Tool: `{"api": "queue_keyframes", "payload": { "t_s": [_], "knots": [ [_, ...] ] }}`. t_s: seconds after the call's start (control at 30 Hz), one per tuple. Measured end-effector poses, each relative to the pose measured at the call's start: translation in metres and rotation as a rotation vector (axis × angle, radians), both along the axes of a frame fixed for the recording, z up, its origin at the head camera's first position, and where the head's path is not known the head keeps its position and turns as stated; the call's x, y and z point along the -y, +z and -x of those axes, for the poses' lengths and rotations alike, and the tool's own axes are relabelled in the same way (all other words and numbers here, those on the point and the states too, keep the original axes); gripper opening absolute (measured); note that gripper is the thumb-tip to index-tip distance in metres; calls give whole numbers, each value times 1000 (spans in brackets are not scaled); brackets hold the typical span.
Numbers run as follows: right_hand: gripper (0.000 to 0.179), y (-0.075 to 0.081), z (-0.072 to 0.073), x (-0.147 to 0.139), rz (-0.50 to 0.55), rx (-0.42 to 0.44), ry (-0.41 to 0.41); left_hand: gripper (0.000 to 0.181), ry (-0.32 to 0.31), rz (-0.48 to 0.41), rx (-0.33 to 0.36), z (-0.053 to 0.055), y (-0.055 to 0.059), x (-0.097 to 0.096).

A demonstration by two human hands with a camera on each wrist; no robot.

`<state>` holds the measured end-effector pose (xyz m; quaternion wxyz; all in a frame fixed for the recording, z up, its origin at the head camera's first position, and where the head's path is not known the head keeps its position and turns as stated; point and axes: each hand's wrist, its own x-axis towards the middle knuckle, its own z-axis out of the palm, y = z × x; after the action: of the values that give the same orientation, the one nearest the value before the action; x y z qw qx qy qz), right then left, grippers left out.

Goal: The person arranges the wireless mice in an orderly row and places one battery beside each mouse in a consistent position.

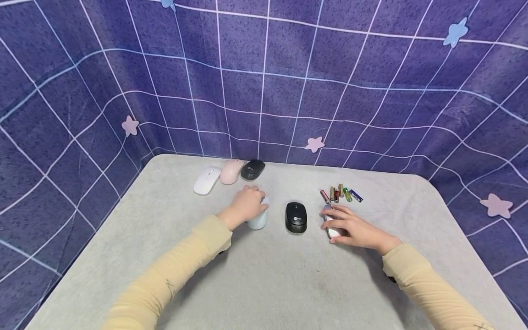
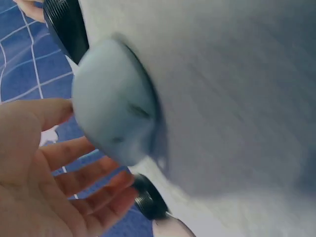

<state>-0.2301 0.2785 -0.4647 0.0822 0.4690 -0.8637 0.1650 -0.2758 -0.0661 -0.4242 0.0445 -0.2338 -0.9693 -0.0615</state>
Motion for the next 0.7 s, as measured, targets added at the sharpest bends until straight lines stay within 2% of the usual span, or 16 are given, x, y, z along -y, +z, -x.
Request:
{"api": "queue_keyframes", "payload": {
  "t_s": [0.13, 0.23, 0.37, 0.7],
  "knots": [
    [38, 0, 1, 0, 9, 6, 3, 38, -39, -51, -54, 5, 2, 15],
    [37, 1, 2, 0, 10, 11, 5, 39, -37, -91, -99, 9, 4, 26],
    [37, 5, 3, 1, -1, 16, 13, 39, -11, -123, -126, 15, 9, 42],
    [39, 10, 5, 3, -16, 28, 20, 42, 111, -137, -90, 32, 20, 83]
  ]
}}
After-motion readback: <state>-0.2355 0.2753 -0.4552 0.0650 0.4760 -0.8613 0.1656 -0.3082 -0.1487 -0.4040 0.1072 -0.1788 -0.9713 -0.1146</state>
